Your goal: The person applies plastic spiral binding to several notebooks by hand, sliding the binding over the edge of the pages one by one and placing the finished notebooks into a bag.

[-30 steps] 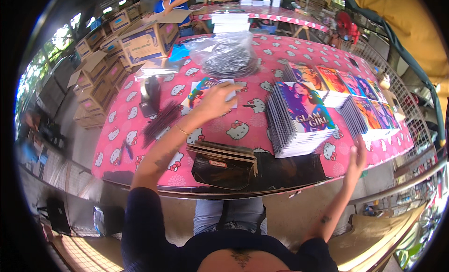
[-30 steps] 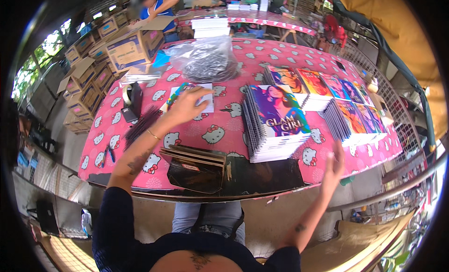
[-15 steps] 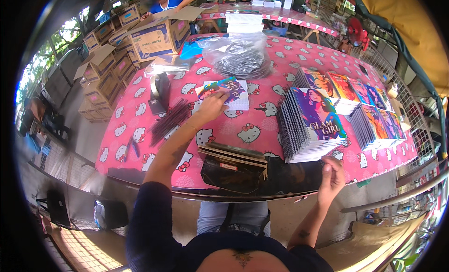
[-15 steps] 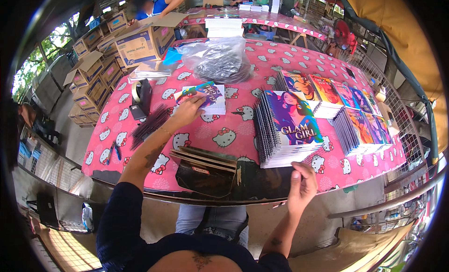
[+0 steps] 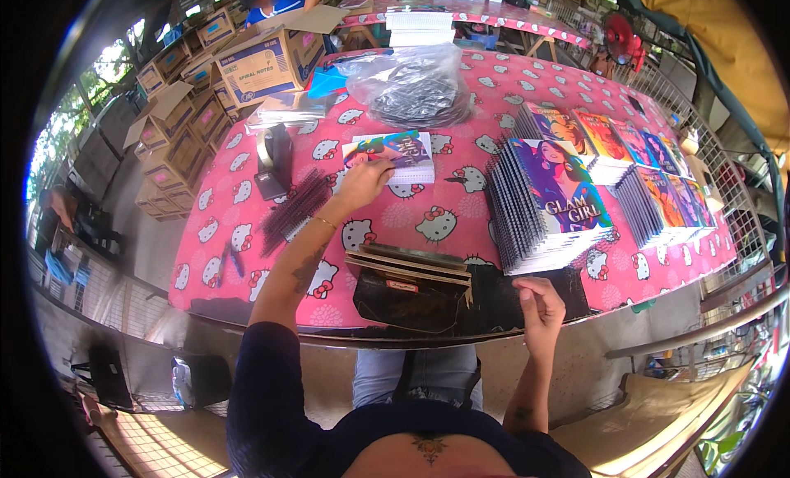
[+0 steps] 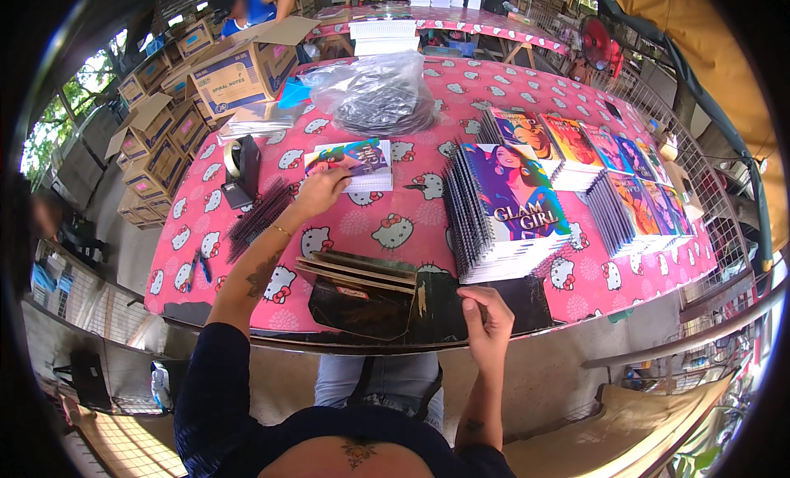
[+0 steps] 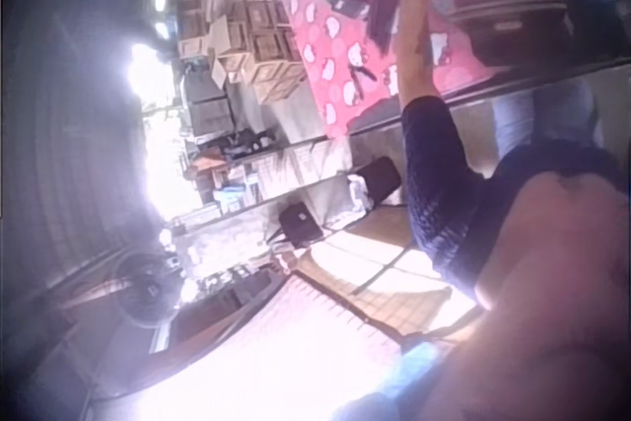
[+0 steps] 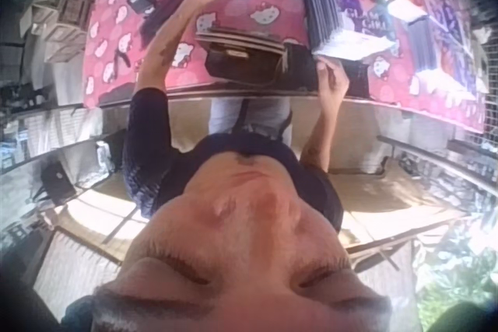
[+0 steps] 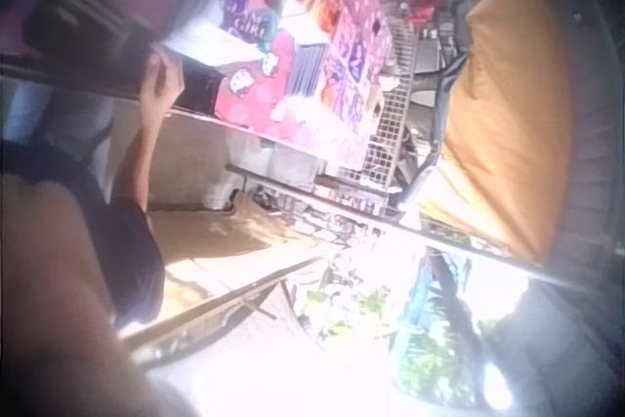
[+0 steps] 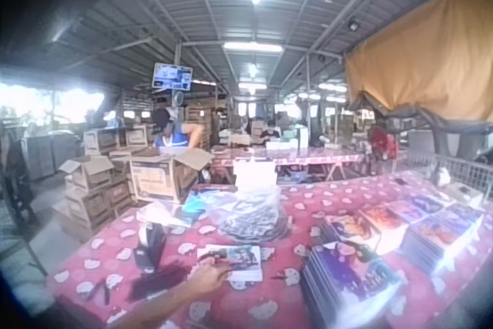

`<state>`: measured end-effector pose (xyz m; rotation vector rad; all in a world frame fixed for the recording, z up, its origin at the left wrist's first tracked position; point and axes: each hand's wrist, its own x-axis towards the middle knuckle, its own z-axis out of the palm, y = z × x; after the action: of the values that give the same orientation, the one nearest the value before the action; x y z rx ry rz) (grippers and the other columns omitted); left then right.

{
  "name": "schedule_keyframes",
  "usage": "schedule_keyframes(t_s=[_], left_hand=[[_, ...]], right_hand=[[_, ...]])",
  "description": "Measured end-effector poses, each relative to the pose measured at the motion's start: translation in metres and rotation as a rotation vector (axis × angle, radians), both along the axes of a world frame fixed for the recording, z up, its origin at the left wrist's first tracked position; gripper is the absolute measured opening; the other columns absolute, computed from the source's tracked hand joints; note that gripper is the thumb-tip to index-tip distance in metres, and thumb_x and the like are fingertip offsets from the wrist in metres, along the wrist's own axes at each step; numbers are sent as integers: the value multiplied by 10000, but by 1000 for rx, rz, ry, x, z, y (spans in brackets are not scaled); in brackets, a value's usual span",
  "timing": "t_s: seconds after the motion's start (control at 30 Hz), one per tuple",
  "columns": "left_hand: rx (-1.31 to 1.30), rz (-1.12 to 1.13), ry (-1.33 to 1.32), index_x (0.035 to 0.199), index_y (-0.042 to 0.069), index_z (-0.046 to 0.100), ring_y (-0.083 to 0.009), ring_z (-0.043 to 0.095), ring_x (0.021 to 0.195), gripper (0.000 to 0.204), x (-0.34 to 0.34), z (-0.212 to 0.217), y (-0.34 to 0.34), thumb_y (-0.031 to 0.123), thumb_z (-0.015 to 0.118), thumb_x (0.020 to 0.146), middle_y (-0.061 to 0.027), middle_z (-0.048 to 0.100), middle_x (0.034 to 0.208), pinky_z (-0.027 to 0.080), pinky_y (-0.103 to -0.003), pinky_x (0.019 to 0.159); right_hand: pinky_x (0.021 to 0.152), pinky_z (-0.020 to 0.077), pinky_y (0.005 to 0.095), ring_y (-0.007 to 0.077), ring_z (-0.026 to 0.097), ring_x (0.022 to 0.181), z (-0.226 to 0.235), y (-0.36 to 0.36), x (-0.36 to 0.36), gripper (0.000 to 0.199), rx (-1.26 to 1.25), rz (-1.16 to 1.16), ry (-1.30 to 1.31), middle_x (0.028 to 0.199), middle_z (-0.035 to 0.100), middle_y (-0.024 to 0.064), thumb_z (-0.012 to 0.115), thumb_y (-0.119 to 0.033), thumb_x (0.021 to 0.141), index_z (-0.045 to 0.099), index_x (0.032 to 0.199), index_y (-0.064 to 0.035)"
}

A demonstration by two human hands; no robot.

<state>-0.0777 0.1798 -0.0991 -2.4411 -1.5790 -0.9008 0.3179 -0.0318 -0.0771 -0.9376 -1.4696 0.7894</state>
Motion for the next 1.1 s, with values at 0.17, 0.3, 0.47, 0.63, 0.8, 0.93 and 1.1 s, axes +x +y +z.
schedule_keyframes(t_s=[0.17,0.3,0.47,0.63,0.8,0.93,1.1], left_hand=[[187,-79,-37,1135,59,674,-374,696,860,205,-4,-19,2,166,632,965,-145,723,1047,562,-460,736],[41,11,32,1109,55,633,-376,698,838,164,-1,-17,9,146,596,978,-165,715,988,561,-473,711],[181,208,152,1054,52,576,-377,697,814,99,-24,-8,31,124,541,995,-189,703,889,548,-495,680],[55,-2,243,993,33,609,-427,678,823,137,23,139,-4,143,528,990,-239,684,875,520,-532,662],[-126,-338,270,1018,29,593,-440,626,893,115,82,217,-126,129,542,997,-192,661,895,464,-524,751],[-81,-400,369,1005,41,597,-402,641,866,75,98,215,-164,83,572,948,-150,647,852,476,-497,725],[-123,-385,467,990,41,610,-369,661,841,95,109,224,-170,63,605,898,-138,657,839,488,-485,700]], right_hand=[[904,482,264,154,637,1006,-9,3,-8,154,-10,75,-43,1073,681,108,619,-43,1001,686,1111,41],[887,507,305,192,682,962,-9,1,-8,126,-43,3,10,1015,735,116,652,-35,955,716,1052,14],[880,509,304,197,684,946,-5,5,-22,135,-35,82,18,998,734,112,640,-24,957,715,1056,27],[962,490,346,247,632,1130,22,13,-41,486,97,37,-224,1244,659,162,732,-88,897,581,1348,9],[964,492,311,191,639,1112,35,47,-65,562,-47,189,139,1288,644,144,744,-11,899,488,1396,42],[923,490,266,122,644,1023,6,37,-61,327,-76,251,246,1147,707,88,714,24,926,617,1238,48],[913,489,266,109,641,1000,-1,22,-65,273,-65,178,339,1101,721,72,717,15,928,646,1190,43]])
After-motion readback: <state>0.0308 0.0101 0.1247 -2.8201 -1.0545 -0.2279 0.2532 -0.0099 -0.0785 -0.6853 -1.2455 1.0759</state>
